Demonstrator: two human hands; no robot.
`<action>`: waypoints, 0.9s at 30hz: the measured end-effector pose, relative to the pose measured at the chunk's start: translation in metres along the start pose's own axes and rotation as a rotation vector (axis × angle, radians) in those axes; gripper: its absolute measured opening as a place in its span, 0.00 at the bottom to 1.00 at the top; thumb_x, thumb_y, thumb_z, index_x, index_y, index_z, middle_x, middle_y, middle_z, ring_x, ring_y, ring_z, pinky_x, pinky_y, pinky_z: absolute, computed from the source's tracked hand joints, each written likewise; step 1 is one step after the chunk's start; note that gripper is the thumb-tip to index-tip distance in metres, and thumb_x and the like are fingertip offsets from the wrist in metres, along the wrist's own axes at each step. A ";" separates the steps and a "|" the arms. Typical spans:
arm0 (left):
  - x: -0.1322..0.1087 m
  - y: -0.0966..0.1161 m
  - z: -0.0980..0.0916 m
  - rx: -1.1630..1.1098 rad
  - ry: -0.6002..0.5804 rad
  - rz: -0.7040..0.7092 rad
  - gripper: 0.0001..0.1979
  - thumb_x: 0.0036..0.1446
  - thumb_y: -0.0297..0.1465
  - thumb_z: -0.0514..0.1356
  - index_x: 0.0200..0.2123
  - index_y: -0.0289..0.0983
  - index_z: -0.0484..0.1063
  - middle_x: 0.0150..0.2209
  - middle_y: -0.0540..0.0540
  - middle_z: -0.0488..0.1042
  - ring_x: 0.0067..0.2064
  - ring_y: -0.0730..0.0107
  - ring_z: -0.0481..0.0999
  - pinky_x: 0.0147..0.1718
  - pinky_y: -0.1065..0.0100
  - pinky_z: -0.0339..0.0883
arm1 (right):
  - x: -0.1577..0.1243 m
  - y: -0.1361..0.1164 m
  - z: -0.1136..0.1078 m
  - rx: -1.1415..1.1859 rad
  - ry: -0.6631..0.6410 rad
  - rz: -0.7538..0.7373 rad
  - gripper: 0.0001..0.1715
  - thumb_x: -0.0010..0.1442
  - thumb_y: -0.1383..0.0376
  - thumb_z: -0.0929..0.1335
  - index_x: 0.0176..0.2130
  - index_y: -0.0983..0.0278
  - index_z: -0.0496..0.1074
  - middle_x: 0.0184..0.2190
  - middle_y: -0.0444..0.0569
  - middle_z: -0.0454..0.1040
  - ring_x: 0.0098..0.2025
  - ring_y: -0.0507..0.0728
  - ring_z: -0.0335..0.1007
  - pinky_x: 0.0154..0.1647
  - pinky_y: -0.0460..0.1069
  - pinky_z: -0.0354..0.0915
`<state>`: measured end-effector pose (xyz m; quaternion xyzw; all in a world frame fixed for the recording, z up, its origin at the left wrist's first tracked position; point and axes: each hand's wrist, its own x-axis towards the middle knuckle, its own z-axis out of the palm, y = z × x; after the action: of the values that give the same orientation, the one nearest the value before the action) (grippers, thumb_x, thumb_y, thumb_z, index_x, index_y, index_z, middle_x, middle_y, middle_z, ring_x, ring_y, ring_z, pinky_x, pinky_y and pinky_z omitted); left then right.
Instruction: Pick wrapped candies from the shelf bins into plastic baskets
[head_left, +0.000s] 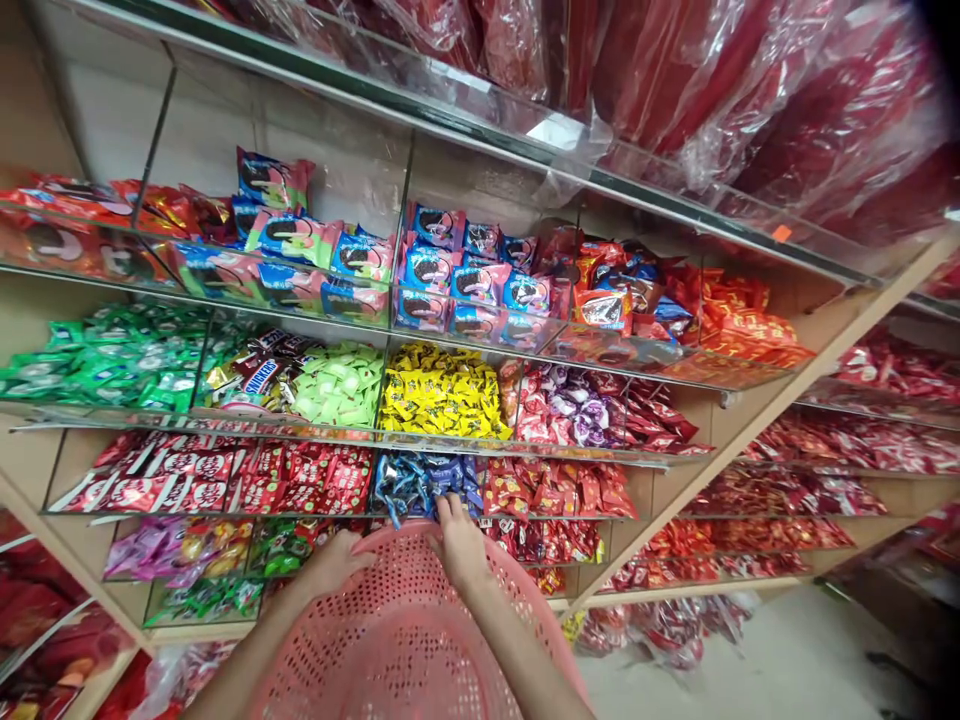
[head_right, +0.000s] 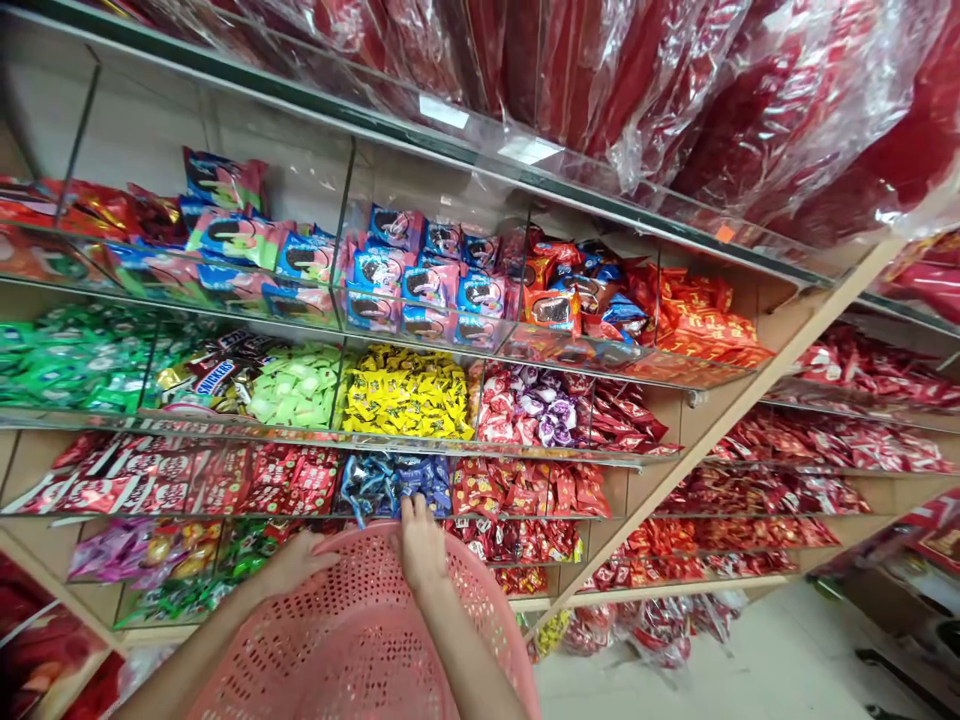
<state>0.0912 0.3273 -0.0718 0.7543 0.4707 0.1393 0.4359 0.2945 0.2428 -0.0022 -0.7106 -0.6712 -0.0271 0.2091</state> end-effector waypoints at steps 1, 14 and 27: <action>0.001 -0.002 0.001 0.016 0.022 0.010 0.22 0.41 0.50 0.54 0.21 0.34 0.67 0.18 0.56 0.59 0.26 0.74 0.59 0.24 0.74 0.49 | 0.005 -0.001 0.004 -0.050 -0.014 0.020 0.23 0.50 0.72 0.64 0.47 0.61 0.61 0.44 0.52 0.66 0.41 0.60 0.68 0.34 0.50 0.65; 0.007 -0.001 0.002 0.195 0.105 -0.007 0.15 0.43 0.43 0.53 0.19 0.35 0.64 0.19 0.55 0.58 0.26 0.74 0.60 0.23 0.73 0.47 | -0.016 0.026 -0.002 0.119 0.025 0.067 0.26 0.54 0.70 0.59 0.54 0.60 0.55 0.47 0.52 0.65 0.40 0.59 0.69 0.36 0.51 0.66; 0.010 -0.002 0.005 0.093 0.039 -0.024 0.16 0.42 0.44 0.54 0.17 0.36 0.61 0.15 0.56 0.58 0.23 0.74 0.60 0.22 0.73 0.47 | -0.012 0.033 0.007 0.478 0.235 -0.024 0.23 0.57 0.65 0.61 0.53 0.61 0.58 0.48 0.51 0.67 0.50 0.55 0.64 0.50 0.50 0.62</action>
<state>0.0983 0.3335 -0.0780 0.7654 0.4940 0.1265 0.3927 0.3237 0.2337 -0.0211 -0.6249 -0.6381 0.0475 0.4474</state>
